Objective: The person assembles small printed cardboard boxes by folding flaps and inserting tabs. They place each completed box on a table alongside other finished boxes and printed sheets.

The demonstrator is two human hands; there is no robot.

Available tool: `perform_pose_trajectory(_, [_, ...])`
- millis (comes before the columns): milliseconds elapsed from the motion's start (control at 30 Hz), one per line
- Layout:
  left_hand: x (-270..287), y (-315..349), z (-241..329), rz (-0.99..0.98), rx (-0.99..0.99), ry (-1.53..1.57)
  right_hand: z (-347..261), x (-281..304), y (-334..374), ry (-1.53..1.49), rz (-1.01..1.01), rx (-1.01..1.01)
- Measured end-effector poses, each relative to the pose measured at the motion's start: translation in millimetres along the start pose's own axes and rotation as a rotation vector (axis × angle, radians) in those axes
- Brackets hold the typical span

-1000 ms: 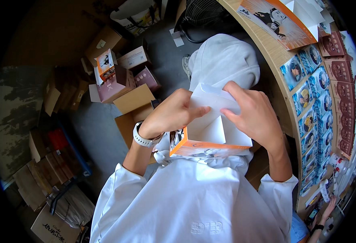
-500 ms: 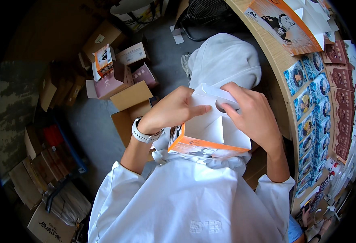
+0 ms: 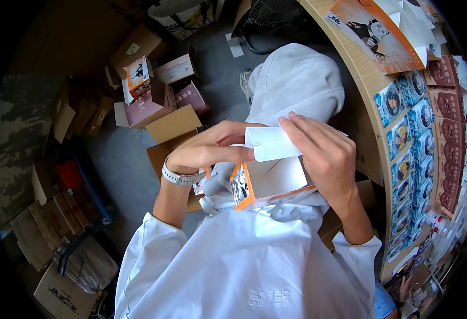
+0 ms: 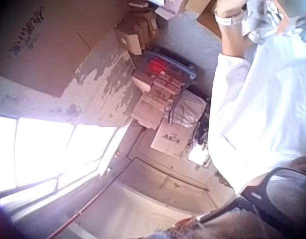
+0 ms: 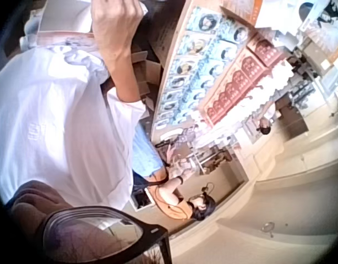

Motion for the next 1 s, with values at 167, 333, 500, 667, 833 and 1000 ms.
perform_pose_trajectory(167, [-14, 10, 19, 0.077, 0.127, -0.025, -6, 0, 3, 0.016, -0.06, 0.051])
perform_pose_trajectory(333, [-22, 11, 28, 0.215, 0.112, -0.284, -1, 26, -2, -0.472, -0.219, -0.156])
perform_pose_trajectory(500, [-19, 12, 26, 0.255, -0.033, -0.516, 31, 42, 29, -0.545, -0.299, -0.468])
perform_pose_trajectory(667, [-22, 8, 30, 0.297, 0.028, -0.52, 32, 34, 43, -0.851, -0.377, -0.647])
perform_pose_trajectory(833, [-24, 6, 34, 0.304, 0.015, -0.531, 30, 32, 44, -0.923, -0.414, -0.694])
perform_pose_trajectory(1000, [-27, 4, 39, 0.292, 0.039, -0.583, 34, 26, 54, -0.947, -0.363, -0.752])
Point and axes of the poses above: each hand's wrist, its own y-axis away from the middle knuckle, its own x-axis out of the back of the hand, z = x × y, the point moved 3 cm from there along -y, towards the middle knuckle, and after that the axes turned 14 degrees about x, right-handed, at the moved point
